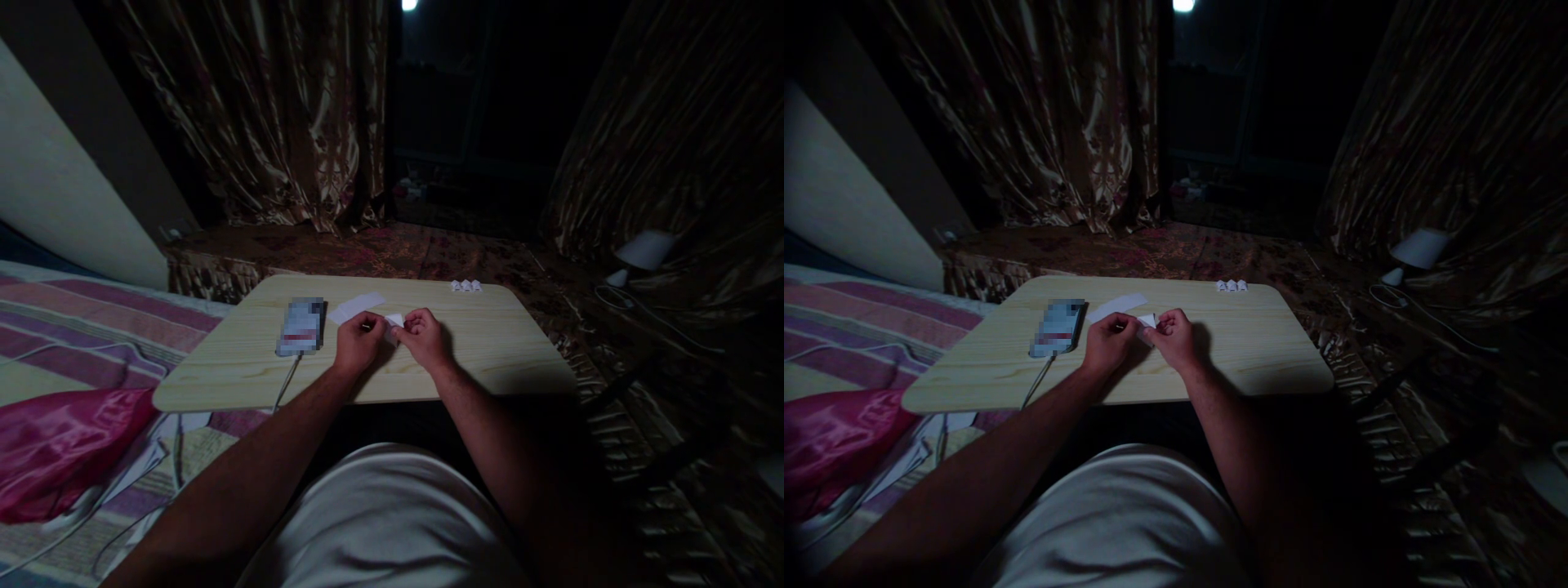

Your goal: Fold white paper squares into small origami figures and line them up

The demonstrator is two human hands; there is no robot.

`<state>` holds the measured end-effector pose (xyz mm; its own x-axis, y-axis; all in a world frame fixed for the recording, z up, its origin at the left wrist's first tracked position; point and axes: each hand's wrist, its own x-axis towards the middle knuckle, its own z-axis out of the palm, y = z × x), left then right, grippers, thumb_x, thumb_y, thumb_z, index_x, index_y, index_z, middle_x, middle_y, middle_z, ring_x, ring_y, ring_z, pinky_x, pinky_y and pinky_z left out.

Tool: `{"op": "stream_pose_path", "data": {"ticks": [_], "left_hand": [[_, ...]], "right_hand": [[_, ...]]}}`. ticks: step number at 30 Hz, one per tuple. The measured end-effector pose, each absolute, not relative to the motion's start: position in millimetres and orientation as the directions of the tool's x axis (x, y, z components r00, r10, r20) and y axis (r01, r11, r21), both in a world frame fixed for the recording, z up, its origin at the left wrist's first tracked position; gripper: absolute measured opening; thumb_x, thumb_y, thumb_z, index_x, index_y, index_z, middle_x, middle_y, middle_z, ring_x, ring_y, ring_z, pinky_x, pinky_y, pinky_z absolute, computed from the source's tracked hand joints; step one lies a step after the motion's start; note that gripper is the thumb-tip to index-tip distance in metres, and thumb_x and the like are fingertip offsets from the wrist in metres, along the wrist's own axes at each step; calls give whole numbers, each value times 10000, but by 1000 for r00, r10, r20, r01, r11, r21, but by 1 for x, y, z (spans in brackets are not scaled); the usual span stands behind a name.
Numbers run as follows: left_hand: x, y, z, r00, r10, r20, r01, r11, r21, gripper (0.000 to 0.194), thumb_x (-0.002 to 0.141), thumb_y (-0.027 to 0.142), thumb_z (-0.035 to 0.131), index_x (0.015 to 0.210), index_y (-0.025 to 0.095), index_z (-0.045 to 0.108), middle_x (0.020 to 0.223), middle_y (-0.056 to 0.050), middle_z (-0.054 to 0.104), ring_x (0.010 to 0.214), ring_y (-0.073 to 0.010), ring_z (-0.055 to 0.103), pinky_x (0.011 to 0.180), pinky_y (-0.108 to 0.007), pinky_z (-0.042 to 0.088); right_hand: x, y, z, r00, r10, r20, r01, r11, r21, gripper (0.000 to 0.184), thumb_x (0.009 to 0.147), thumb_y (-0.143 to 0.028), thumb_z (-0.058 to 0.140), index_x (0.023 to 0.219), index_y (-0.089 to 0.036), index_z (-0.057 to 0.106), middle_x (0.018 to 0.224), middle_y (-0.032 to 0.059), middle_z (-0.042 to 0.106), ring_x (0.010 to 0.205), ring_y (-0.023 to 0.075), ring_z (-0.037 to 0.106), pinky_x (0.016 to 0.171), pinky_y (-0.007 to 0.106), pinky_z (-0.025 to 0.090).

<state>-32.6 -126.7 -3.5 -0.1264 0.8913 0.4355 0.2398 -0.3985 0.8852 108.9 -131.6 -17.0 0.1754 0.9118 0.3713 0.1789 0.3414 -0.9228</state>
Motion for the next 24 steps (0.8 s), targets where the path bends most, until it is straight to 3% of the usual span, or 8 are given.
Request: {"op": "stream_pose_path", "data": {"ticks": [4, 8, 13, 24], "left_hand": [[-33, -127, -6, -91, 856, 510, 324, -458, 828, 176, 748, 318, 578, 764, 175, 679, 721, -22, 664, 650, -143, 566, 642, -240, 427], [-33, -126, -8, -44, 840, 541, 356, -493, 794, 174, 757, 309, 565, 783, 179, 677, 749, -30, 664, 677, -148, 563, 671, -247, 431], [-33, -127, -8, -20, 835, 551, 374, -504, 778, 174, 758, 310, 559, 783, 184, 677, 747, -27, 664, 664, -145, 554, 673, -246, 428], [-34, -126, -13, 38, 796, 604, 446, -555, 703, 200, 793, 334, 557, 816, 177, 679, 766, -39, 674, 689, -154, 575, 678, -255, 440]], "right_hand": [[108, -140, -13, 181, 838, 514, 344, 436, -832, 337, 680, -293, 674, 990, -223, 560, 955, 19, 608, 583, 82, 508, 544, 213, 438], [108, -143, -11, 110, 790, 603, 407, 518, -752, 234, 724, -249, 637, 956, -215, 624, 1043, 49, 574, 630, 88, 506, 610, 234, 466], [108, -142, -11, 84, 791, 606, 418, 524, -742, 141, 750, -244, 614, 884, -215, 648, 1005, 43, 573, 664, 98, 521, 628, 237, 474], [109, -146, -8, 32, 748, 663, 481, 570, -666, 117, 790, -193, 566, 866, -211, 653, 890, 26, 596, 743, 113, 562, 666, 224, 489]]}}
